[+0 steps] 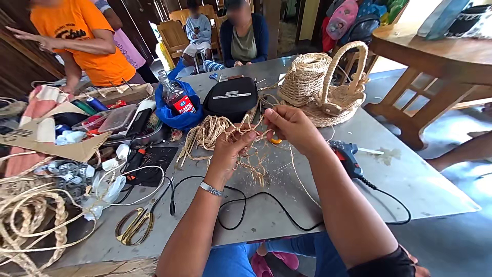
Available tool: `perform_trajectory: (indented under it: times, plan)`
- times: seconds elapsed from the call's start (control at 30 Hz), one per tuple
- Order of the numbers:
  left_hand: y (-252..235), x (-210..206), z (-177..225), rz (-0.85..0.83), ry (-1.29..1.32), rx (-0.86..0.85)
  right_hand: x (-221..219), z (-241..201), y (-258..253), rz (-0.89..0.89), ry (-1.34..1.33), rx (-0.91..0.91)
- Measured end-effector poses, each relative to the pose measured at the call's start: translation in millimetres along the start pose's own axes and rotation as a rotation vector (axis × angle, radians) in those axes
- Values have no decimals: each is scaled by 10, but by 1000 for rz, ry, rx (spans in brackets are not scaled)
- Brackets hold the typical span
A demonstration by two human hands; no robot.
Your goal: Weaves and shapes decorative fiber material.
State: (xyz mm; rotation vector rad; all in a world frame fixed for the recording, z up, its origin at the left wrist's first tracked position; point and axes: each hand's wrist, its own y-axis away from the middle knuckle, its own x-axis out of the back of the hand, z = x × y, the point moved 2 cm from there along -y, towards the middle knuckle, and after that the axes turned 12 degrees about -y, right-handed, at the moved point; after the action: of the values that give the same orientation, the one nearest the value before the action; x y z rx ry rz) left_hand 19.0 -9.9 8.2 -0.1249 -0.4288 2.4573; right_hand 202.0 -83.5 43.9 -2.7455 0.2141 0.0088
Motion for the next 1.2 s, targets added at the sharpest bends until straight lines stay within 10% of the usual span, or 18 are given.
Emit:
perform_trajectory:
  times: [0.33, 0.47, 1.2]
  plan:
    - [8, 161, 7, 432, -317, -112, -73, 14, 44, 19, 74, 73]
    - [37, -11, 84, 294, -497, -297, -91, 53, -6, 45, 194, 140]
    - [-42, -115, -20, 29, -111, 119, -245, 99, 35, -16, 340, 323]
